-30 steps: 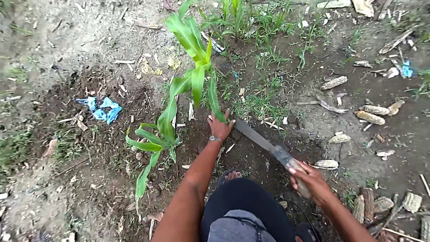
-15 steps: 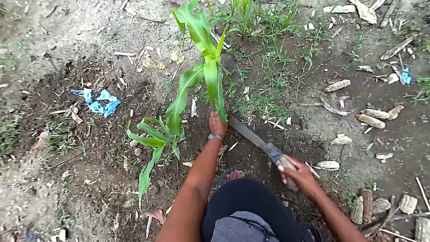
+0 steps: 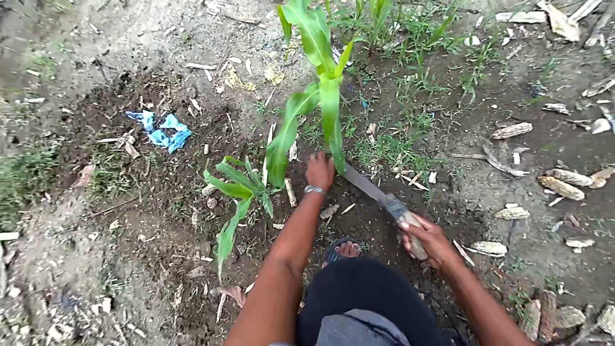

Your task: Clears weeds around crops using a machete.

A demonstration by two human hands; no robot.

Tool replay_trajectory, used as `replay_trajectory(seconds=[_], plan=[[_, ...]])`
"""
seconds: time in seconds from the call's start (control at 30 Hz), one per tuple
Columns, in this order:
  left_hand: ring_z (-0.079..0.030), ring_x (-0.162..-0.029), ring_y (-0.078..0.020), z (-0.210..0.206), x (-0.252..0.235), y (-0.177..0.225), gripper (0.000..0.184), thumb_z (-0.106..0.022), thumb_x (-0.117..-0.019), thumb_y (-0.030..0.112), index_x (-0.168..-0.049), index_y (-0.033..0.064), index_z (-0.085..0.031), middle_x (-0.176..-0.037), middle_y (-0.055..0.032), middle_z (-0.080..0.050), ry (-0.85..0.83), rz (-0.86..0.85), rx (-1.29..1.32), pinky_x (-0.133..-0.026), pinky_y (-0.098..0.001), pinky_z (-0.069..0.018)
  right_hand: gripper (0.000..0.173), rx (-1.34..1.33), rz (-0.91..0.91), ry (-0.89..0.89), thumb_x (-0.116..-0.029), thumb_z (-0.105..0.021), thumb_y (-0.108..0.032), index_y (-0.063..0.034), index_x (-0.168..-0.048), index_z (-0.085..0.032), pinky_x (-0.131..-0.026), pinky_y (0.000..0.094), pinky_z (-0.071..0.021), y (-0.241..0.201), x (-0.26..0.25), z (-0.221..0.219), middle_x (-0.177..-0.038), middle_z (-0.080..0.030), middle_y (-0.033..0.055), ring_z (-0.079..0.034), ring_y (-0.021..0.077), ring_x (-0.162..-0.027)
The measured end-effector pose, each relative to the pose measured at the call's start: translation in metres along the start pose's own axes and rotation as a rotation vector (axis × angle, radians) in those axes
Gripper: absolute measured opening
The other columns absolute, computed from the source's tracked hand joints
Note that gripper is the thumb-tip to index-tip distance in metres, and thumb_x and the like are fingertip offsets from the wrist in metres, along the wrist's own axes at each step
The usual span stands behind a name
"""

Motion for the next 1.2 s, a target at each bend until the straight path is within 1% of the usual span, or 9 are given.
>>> replay_trajectory(seconds=[0.1,0.3,0.43,0.5,0.63,0.73,0.87,1.03,1.2], plan=[[-0.052,-0.128,-0.0581,-0.016,-0.007,0.007,0.068,-0.067,-0.1008,0.041,-0.151,0.0016,-0.044,-0.150,-0.0367,-0.043,-0.013,0.027,0.018,-0.093,-0.0694,-0.0532,0.060,0.046,0.069,0.003,-0.0893,-0.067,-0.010,0.0002,-0.146,-0.050,-0.047,0.0312,-0.0562,-0.008,0.017,0.004,-0.073,-0.067,0.0080,-0.062,0.0164,-0.052],[-0.067,-0.112,-0.0488,-0.026,-0.002,-0.004,0.037,-0.059,-0.1046,0.017,-0.140,0.0061,-0.056,-0.151,-0.0313,-0.045,-0.090,-0.100,-0.113,-0.088,-0.0609,-0.0586,0.048,0.056,-0.044,0.008,-0.0824,-0.069,-0.020,-0.0063,-0.128,-0.062,-0.043,0.0283,-0.0532,0.018,0.065,0.070,-0.065,-0.065,0.0037,-0.060,0.0132,-0.047],[-0.070,-0.099,-0.0490,-0.020,-0.009,-0.012,0.037,-0.059,-0.1035,0.015,-0.137,-0.0013,-0.054,-0.141,-0.0329,-0.053,-0.158,-0.090,-0.169,-0.081,-0.0623,-0.0600,0.039,0.003,-0.061,-0.009,-0.0859,-0.070,-0.020,-0.0123,-0.124,-0.066,-0.044,0.0283,-0.0535,0.018,0.100,0.096,-0.066,-0.067,0.0030,-0.061,0.0129,-0.048],[-0.068,-0.106,-0.0515,-0.004,-0.013,-0.024,0.038,-0.056,-0.1049,0.016,-0.137,-0.0033,-0.055,-0.132,-0.0333,-0.060,-0.162,-0.023,-0.040,-0.088,-0.0665,-0.0571,0.037,-0.045,-0.058,-0.031,-0.0859,-0.073,-0.025,-0.0149,-0.121,-0.067,-0.044,0.0287,-0.0533,0.012,0.102,0.098,-0.066,-0.068,0.0034,-0.061,0.0131,-0.048],[-0.061,-0.126,-0.0474,0.023,-0.002,-0.053,0.037,-0.049,-0.1082,0.014,-0.138,-0.0073,-0.058,-0.132,-0.0327,-0.063,-0.091,0.057,0.120,-0.108,-0.0616,-0.0470,0.045,-0.059,-0.036,-0.027,-0.0843,-0.070,-0.035,-0.0129,-0.123,-0.060,-0.040,0.0277,-0.0498,-0.002,0.055,0.050,-0.066,-0.062,0.0008,-0.058,0.0115,-0.046],[-0.062,-0.125,-0.0479,0.032,0.008,-0.059,0.034,-0.051,-0.1077,0.010,-0.136,-0.0057,-0.060,-0.132,-0.0319,-0.064,0.015,0.071,0.160,-0.108,-0.0616,-0.0472,0.042,-0.029,-0.049,-0.003,-0.1024,-0.051,-0.021,-0.0069,-0.142,-0.049,-0.040,0.0295,-0.0490,-0.023,-0.010,-0.031,-0.070,-0.060,0.0038,-0.056,0.0135,-0.048],[-0.057,-0.132,-0.0465,0.053,-0.020,-0.027,0.038,-0.045,-0.1070,0.005,-0.142,-0.0052,-0.056,-0.141,-0.0324,-0.056,0.146,0.073,0.223,-0.112,-0.0584,-0.0446,0.047,-0.011,0.023,0.013,-0.1002,-0.059,-0.014,-0.0019,-0.144,-0.047,-0.040,0.0310,-0.0514,-0.023,-0.038,-0.057,-0.067,-0.062,0.0069,-0.059,0.0163,-0.048],[-0.049,-0.137,-0.0511,0.044,-0.086,-0.003,0.067,-0.051,-0.1053,0.051,-0.156,0.0079,-0.044,-0.157,-0.0346,-0.037,0.072,0.096,-0.009,-0.105,-0.0613,-0.0499,0.068,0.527,0.469,0.035,-0.0829,-0.081,-0.017,0.0018,-0.143,-0.056,-0.082,0.0275,-0.0602,-0.034,-0.013,-0.045,-0.127,-0.070,0.0133,-0.072,0.0085,-0.092],[-0.058,-0.125,-0.0542,0.061,-0.092,0.024,0.052,-0.055,-0.1049,0.016,-0.155,0.0099,-0.043,-0.154,-0.0372,-0.038,-0.089,0.064,-0.189,-0.098,-0.0637,-0.0532,0.063,0.029,0.095,0.047,-0.0850,-0.070,-0.022,0.0003,-0.141,-0.053,-0.046,0.0303,-0.0552,-0.005,0.026,0.001,-0.075,-0.068,0.0065,-0.062,0.0146,-0.052]])
Point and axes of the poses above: each hand's wrist, its own x-axis away from the middle knuckle, its own z-axis out of the back of the hand, y = z × x, the point moved 3 cm from there along -x, towards the middle knuckle
